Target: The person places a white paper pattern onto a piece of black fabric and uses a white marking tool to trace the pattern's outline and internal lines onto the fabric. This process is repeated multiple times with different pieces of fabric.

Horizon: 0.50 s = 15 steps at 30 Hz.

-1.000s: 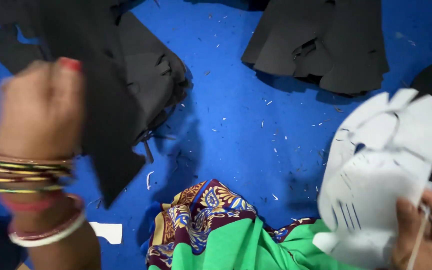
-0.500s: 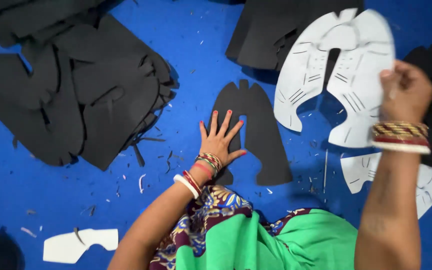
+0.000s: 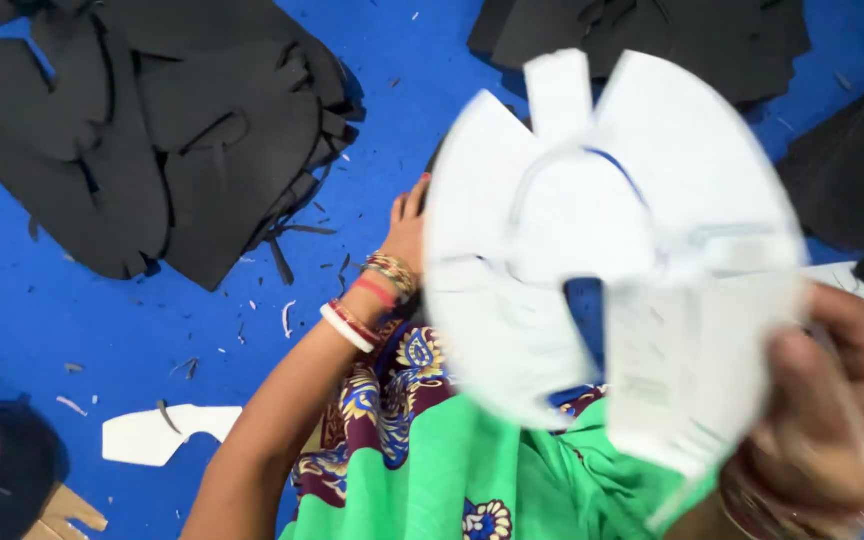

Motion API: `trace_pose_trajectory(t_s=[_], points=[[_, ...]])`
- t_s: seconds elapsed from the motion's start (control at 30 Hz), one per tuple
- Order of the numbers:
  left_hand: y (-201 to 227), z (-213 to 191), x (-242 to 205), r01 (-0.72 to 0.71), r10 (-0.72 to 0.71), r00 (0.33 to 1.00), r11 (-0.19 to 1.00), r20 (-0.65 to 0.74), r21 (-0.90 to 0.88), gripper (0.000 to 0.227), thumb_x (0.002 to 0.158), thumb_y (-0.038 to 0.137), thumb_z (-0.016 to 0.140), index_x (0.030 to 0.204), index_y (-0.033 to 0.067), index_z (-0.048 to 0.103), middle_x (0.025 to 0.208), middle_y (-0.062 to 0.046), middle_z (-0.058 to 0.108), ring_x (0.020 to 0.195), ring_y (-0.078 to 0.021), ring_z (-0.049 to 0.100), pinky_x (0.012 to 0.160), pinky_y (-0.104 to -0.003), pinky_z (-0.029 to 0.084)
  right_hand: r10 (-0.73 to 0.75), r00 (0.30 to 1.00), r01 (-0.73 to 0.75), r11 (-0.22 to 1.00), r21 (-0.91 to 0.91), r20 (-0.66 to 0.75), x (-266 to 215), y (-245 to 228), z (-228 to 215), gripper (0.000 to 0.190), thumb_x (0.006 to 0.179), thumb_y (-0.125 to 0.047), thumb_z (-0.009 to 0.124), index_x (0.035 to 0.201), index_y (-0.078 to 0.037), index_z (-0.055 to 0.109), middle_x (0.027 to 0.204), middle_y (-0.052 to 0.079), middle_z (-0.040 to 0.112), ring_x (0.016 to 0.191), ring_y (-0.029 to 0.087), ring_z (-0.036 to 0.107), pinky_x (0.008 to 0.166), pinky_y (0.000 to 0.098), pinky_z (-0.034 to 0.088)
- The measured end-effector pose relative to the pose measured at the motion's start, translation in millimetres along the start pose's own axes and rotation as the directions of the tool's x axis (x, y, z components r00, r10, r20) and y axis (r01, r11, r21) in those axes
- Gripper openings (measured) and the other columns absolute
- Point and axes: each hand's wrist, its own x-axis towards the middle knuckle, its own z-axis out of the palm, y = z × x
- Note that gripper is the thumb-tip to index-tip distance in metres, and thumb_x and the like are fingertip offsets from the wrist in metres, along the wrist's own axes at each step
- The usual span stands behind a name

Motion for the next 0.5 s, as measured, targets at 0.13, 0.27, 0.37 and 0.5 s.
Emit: trace_pose_trajectory(t_s=[0.13, 0.27, 0.37, 0.5], points=[[-52.2, 18.6, -2.7, 0.124, -0.153, 0.988, 0.866, -0.02, -0.484, 0.074, 0.092, 0.066, 0.045, 0.148, 0.0188, 0.059, 0.146, -0.006, 0.066, 0.139, -0.0241, 0.053, 0.129, -0.042, 0.037, 0.191, 0.977, -0.179, 0.977, -0.115, 0.099, 49.2, 60.4, 49.0, 0.04, 0.105, -0.021, 0.066, 0.134, 0.005, 0.063, 0.116, 0.01, 0.071, 0.1, 0.013, 0.066, 0.09, 0.0261, 0.053], [-64.7, -18.5, -9.3, 0.384, -0.202, 0.903, -0.012, 0.378, -0.923, 0.084, 0.094, 0.067, 0.048, 0.148, 0.0026, 0.055, 0.138, -0.015, 0.069, 0.122, -0.0242, 0.065, 0.107, -0.038, 0.049, 0.133, 0.989, -0.116, 0.971, -0.209, 0.068, 68.6, 208.1, 60.6, 0.033, 0.101, -0.015, 0.071, 0.128, 0.004, 0.067, 0.115, 0.007, 0.073, 0.101, 0.009, 0.065, 0.09, 0.0238, 0.053], [-67.3, -8.2, -20.7, 0.377, -0.205, 0.903, -0.044, 0.378, -0.925, 0.073, 0.091, 0.047, 0.063, 0.147, 0.0011, 0.052, 0.125, -0.019, 0.072, 0.107, -0.0215, 0.07, 0.092, -0.034, 0.056, 0.086, 0.996, -0.084, 0.967, -0.239, 0.0, 68.0, 269.1, 62.6, 0.031, 0.1, -0.012, 0.073, 0.127, 0.003, 0.067, 0.112, 0.008, 0.073, 0.099, 0.01, 0.066, 0.087, 0.0242, 0.054], [-35.7, -21.4, -35.7, 0.348, -0.391, 0.913, 0.598, 0.116, -0.722, 0.067, 0.086, 0.021, 0.081, 0.147, 0.012, 0.054, 0.108, -0.014, 0.071, 0.083, -0.0215, 0.066, 0.078, -0.031, 0.056, -0.025, 0.997, -0.02, 0.847, -0.532, -0.078, 61.9, 273.1, 65.5, 0.026, 0.098, -0.011, 0.076, 0.121, 0.0, 0.073, 0.109, 0.012, 0.07, 0.087, 0.014, 0.066, 0.072, 0.0275, 0.052]])
